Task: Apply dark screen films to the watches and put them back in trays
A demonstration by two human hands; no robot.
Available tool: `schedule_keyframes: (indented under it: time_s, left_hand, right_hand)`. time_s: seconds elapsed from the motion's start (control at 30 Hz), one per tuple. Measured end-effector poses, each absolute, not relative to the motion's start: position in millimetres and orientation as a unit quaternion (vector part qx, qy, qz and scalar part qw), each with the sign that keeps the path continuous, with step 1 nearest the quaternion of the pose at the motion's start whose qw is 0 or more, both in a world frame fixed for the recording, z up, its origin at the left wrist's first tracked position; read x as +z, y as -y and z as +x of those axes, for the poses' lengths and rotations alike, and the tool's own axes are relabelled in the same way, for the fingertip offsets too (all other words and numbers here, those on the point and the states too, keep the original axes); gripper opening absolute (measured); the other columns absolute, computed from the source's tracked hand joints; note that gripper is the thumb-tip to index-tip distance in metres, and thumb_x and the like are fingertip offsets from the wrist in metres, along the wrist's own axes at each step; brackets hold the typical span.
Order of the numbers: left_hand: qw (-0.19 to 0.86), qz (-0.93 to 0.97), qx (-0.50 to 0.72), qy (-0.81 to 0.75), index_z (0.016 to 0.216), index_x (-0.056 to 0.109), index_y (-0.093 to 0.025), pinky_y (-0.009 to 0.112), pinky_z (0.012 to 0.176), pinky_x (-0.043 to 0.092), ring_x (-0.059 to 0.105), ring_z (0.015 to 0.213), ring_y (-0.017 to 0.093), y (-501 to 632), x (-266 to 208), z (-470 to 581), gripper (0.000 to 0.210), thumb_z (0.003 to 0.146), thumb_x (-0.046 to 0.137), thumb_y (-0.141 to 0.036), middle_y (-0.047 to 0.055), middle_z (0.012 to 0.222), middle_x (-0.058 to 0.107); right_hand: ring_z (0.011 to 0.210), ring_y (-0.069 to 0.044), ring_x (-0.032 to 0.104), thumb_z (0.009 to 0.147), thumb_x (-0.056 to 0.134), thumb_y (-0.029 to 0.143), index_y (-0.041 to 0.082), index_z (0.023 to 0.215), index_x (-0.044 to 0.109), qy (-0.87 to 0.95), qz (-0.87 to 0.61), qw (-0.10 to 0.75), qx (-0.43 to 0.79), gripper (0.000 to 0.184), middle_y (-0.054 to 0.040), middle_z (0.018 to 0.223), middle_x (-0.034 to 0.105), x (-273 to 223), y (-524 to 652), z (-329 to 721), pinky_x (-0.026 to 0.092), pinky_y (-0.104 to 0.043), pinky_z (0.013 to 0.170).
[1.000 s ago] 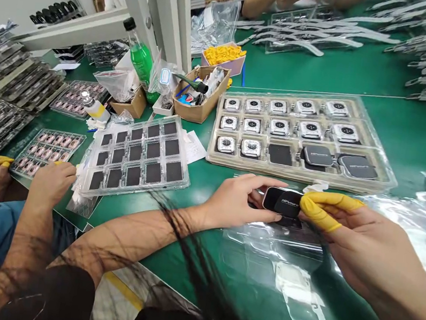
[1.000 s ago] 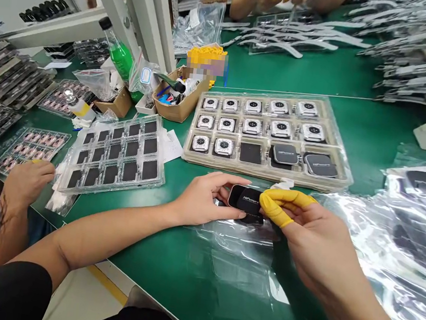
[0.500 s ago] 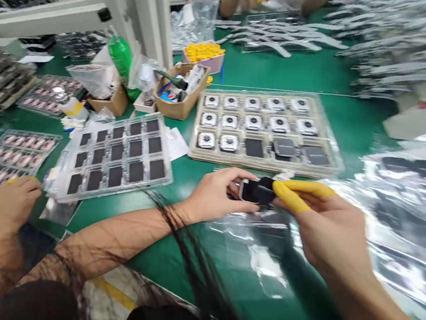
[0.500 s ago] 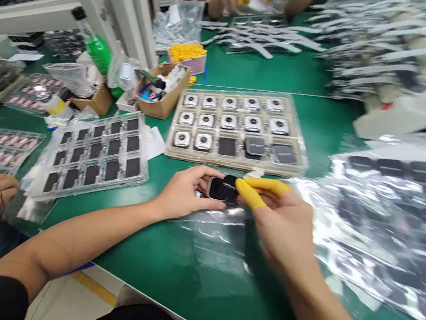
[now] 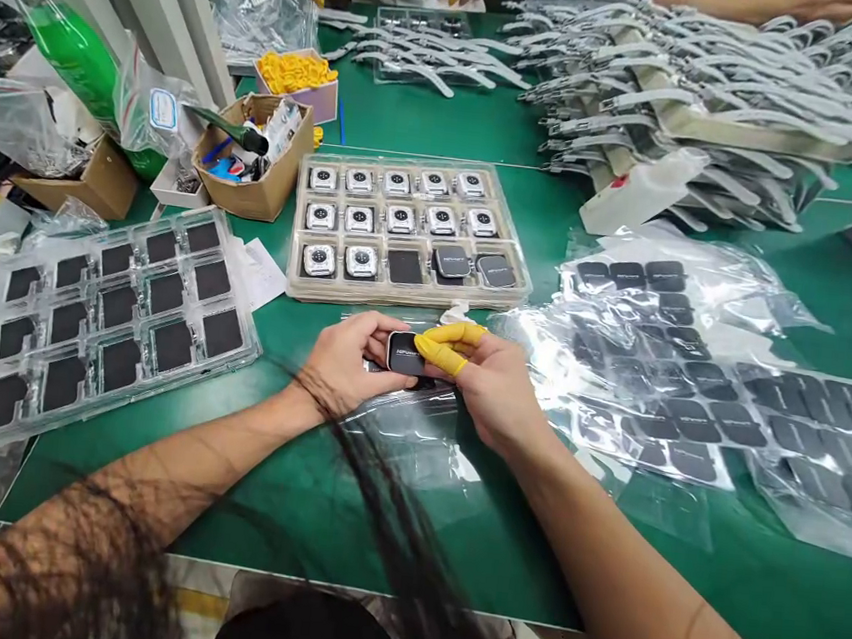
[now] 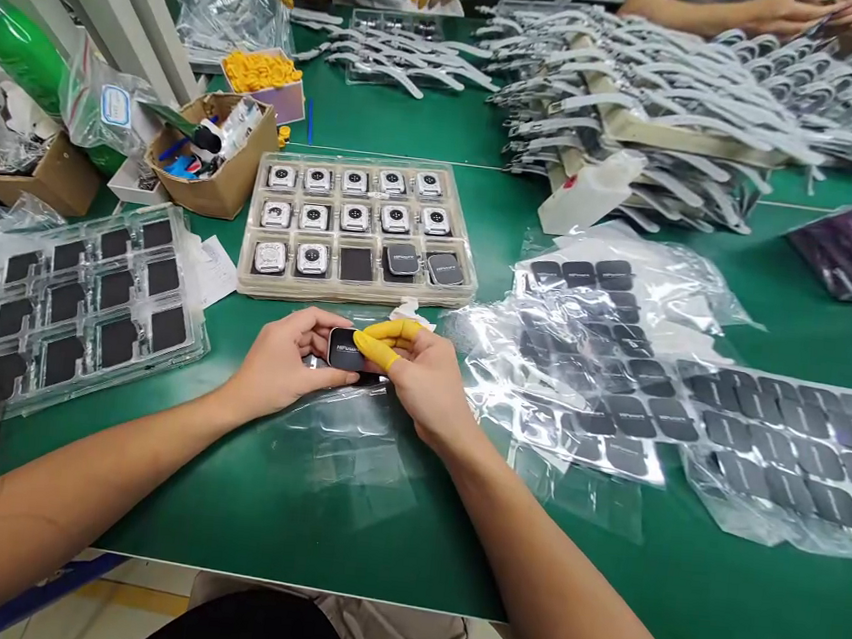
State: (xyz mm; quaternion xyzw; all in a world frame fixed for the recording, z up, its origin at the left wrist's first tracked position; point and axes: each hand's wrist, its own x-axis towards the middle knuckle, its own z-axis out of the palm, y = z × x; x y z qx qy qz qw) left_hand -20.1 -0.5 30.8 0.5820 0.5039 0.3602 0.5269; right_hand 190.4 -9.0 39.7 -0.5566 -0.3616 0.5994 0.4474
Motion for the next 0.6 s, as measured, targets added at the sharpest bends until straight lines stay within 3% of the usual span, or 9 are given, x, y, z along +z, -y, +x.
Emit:
schedule_keyframes:
  time_s: [0.17, 0.6]
  left_hand:
    - [0.514, 0.601, 0.348, -0.503, 0.126, 0.091, -0.019, 0.034, 0.097, 0.078, 0.090, 0.091, 0.020, 1.8, 31.6, -21.0, 0.053, 0.078, 0.108, -0.004, -0.001, 0.096, 0.090]
    - [0.506, 0.608, 0.360, -0.495, 0.125, 0.092, -0.019, 0.032, 0.094, 0.077, 0.089, 0.091, 0.018, 2.7, 28.9, -20.8, 0.052, 0.078, 0.103, 0.000, 0.002, 0.108, 0.091]
  right_hand:
    - [0.101, -0.030, 0.084, 0.053, 0.131, 0.067, 0.028, 0.085, 0.087, 0.363, -0.558, 0.444, 0.599, 0.067, -0.0039, 0.097, 0.089, 40.1, 9.7, 188.6, 0.078, -0.050, 0.098]
    - [0.098, -0.030, 0.082, 0.056, 0.130, 0.067, 0.029, 0.087, 0.087, 0.376, -0.565, 0.443, 0.585, 0.065, -0.0029, 0.093, 0.085, 35.6, 11.2, 188.6, 0.076, -0.051, 0.096]
